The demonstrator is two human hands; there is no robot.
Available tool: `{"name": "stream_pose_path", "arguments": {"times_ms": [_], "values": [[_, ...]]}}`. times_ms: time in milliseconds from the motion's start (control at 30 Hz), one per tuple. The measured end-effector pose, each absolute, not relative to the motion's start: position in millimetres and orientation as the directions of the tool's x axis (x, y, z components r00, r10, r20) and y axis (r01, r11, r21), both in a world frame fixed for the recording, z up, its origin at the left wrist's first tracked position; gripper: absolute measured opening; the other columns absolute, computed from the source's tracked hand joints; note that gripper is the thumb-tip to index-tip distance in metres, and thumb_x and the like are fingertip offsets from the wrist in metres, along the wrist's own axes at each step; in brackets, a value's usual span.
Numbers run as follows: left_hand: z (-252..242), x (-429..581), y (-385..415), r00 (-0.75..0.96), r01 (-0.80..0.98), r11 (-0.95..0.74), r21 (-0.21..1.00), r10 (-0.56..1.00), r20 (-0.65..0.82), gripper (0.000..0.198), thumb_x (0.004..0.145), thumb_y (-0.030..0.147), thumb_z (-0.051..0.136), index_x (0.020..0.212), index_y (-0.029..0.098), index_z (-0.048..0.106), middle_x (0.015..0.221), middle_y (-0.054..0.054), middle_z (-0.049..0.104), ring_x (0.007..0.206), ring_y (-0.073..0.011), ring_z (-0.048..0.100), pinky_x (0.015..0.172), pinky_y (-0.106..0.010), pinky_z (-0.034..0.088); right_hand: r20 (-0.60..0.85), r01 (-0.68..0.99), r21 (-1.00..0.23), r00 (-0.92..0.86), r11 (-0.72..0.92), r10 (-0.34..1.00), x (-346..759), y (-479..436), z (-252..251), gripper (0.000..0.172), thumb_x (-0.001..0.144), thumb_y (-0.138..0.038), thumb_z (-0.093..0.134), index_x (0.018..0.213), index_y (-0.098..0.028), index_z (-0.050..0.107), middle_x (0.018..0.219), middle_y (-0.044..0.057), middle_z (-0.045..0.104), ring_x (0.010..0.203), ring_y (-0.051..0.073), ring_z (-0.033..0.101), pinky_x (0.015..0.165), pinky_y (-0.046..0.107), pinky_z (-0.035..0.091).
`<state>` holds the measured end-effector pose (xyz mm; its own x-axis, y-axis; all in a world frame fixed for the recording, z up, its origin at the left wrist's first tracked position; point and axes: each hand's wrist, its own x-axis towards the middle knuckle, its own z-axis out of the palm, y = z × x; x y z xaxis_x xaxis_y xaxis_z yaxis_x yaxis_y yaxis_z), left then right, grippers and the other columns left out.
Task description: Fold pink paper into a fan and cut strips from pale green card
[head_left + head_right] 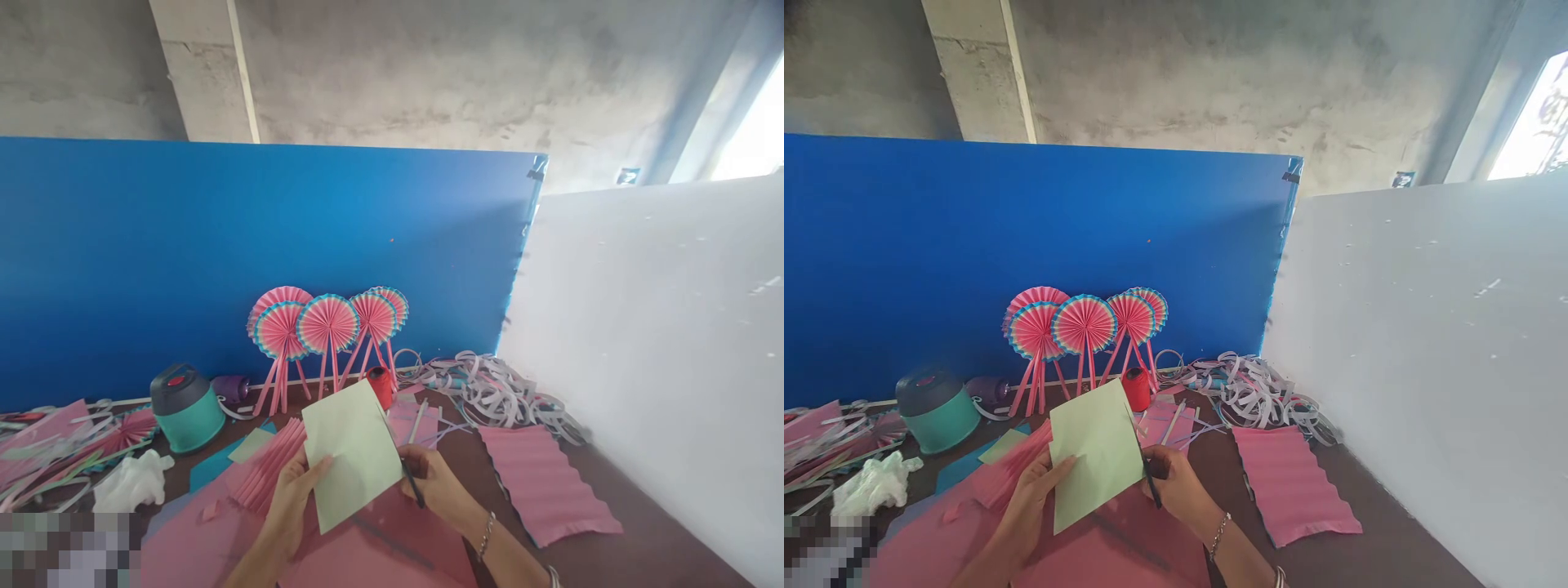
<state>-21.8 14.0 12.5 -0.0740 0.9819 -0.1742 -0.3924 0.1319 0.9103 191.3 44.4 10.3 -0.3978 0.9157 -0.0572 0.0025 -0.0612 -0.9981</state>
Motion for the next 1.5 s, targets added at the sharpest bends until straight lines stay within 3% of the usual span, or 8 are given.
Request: {"name": "stream_pose_path", "arguments": {"times_ms": [333, 533, 767, 1100, 1500], "values": [[17.2, -23.8, 12.7, -0.065, -0.338, 0.159, 0.928, 0.979, -0.191, 0.042, 0.061, 0.036, 0.074, 0.093, 0.011, 0.063, 0.081, -0.011, 0.073, 0.069, -0.0267, 0.068, 0.055, -0.031, 0.050, -0.085, 0.037, -0.996, -0.425, -0.076, 0.901, 196.0, 46.3, 3.1, 0.024, 0.055, -0.019, 0.057, 0.078, -0.014, 0.062, 0.053, -0.006, 0.048, 0.043, 0.004, 0.036, 0.041, 0.018, 0.026], [15.1, -22.0, 13.4, -0.084, -0.336, 0.161, 0.928, 0.976, -0.200, 0.048, 0.058, 0.035, 0.077, 0.096, 0.011, 0.061, 0.082, -0.011, 0.073, 0.072, -0.0288, 0.068, 0.054, -0.032, 0.051, -0.088, 0.039, -0.996, -0.427, -0.079, 0.900, 192.8, 47.0, 1.5, 0.028, 0.052, -0.015, 0.054, 0.079, -0.014, 0.063, 0.055, -0.006, 0.048, 0.044, 0.004, 0.036, 0.042, 0.018, 0.025], [16.0, -21.2, 15.9, -0.149, -0.250, 0.175, 0.952, 0.965, -0.216, 0.053, 0.046, 0.041, 0.081, 0.086, 0.012, 0.063, 0.075, -0.009, 0.073, 0.069, -0.0294, 0.068, 0.052, -0.032, 0.051, -0.086, 0.033, -0.996, -0.408, -0.079, 0.909, 191.4, 46.5, 6.5, 0.026, 0.055, -0.021, 0.055, 0.078, -0.014, 0.064, 0.053, -0.006, 0.048, 0.044, 0.005, 0.035, 0.042, 0.019, 0.025], [15.0, -21.8, 13.5, 0.026, -0.357, 0.213, 0.909, 0.975, -0.219, 0.048, 0.055, 0.038, 0.079, 0.092, 0.011, 0.064, 0.080, -0.013, 0.073, 0.071, -0.0290, 0.068, 0.052, -0.030, 0.050, -0.077, 0.010, -0.997, -0.414, -0.080, 0.907, 190.3, 48.5, 0.8, 0.023, 0.057, -0.023, 0.061, 0.077, -0.013, 0.066, 0.054, -0.005, 0.049, 0.044, 0.004, 0.034, 0.041, 0.019, 0.026], [12.8, -22.3, 16.3, 0.012, -0.354, 0.223, 0.908, 0.972, -0.234, 0.051, 0.053, 0.037, 0.080, 0.093, 0.011, 0.064, 0.076, -0.011, 0.073, 0.059, -0.0243, 0.067, 0.052, -0.031, 0.049, -0.045, -0.032, -0.997, -0.412, -0.063, 0.910, 189.4, 47.0, 2.4, 0.021, 0.058, -0.022, 0.057, 0.077, -0.015, 0.065, 0.046, -0.007, 0.044, 0.042, 0.005, 0.033, 0.041, 0.019, 0.025]]}}
